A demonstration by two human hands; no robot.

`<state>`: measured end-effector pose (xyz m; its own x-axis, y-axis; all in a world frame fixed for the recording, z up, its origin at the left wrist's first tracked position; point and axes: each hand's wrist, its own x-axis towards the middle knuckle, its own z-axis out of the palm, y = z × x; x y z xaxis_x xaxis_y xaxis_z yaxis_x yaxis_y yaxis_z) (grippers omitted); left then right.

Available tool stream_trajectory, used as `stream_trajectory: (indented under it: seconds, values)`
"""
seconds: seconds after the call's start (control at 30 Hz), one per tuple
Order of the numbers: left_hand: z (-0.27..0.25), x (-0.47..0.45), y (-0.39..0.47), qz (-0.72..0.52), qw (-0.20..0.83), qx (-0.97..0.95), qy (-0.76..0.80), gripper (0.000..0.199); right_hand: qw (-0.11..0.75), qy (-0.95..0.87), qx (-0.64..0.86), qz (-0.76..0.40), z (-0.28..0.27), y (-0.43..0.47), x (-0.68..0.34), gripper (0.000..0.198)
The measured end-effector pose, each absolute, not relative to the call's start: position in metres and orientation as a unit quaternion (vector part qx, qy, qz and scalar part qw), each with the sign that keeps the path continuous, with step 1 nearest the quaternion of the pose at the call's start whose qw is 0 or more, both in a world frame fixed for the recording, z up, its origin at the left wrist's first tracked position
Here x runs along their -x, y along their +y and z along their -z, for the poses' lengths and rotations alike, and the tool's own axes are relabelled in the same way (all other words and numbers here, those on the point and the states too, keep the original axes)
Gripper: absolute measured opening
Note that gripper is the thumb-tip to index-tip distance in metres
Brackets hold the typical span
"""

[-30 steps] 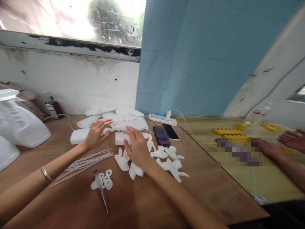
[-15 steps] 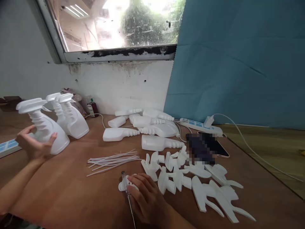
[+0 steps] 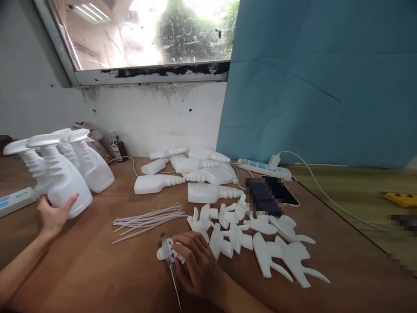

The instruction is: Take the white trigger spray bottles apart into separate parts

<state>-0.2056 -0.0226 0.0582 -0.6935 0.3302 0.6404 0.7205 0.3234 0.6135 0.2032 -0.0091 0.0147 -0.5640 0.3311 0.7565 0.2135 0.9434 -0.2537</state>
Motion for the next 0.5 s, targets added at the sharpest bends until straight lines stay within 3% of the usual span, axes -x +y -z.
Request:
stream_trajectory:
  seconds: [0.13,0.27,0.37,0.5]
  values:
    - [-0.067,0.144,-0.015,0.472,0.285,0.45,-0.702,0.044,0.485,-0.828,0.235,-0.155,-0.01,-0.012,-0.195,0.056]
    - [-0.069,0.085,0.0,0.438,0.321,0.669,-0.507,0.05,0.556,-0.712,0.3,-0.307,-0.022,-0.008,-0.187,0.068]
    - [-0.065,0.06,0.007,0.388,0.377,0.76,-0.36,0.035,0.625,-0.611,0.309,-0.375,-0.043,0.001,-0.185,0.057]
    - [-0.054,0.055,0.013,0.383,0.387,0.78,-0.309,0.027,0.664,-0.508,0.336,-0.434,-0.065,0.014,-0.187,0.04]
